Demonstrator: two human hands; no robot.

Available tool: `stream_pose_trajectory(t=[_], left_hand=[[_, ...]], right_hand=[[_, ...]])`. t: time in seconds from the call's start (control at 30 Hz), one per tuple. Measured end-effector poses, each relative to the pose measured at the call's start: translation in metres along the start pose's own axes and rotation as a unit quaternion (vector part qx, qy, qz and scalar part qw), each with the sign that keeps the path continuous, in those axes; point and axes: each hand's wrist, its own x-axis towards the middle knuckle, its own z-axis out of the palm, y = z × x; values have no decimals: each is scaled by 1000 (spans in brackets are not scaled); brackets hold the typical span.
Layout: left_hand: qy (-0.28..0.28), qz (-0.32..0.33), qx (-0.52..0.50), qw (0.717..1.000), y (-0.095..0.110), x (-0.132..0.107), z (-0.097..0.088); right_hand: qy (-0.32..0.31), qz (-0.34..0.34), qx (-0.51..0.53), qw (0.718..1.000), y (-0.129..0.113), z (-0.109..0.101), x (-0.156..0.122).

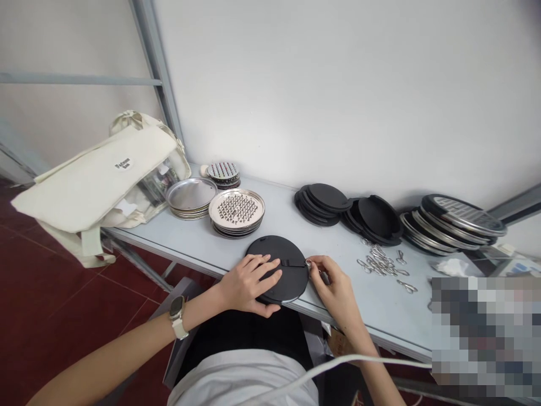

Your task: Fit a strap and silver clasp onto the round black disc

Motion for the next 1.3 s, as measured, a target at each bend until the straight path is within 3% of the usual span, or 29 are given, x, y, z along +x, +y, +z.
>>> stream_pose_trajectory(t=[0.37,0.67,1.07,1.3], left_hand=[[3,0,3,1000,0,1,0],[5,0,-2,1000,0,0,1],[7,1,0,1000,0,0,0],[4,-1,0,1000,0,0,1]], right_hand=[[18,-5,15,1000,6,-1,-1],[-24,-32,5,999,1,-1,-1],[-59,16,-7,998,-2,1,-1],[-66,-1,-3,998,-3,0,8]])
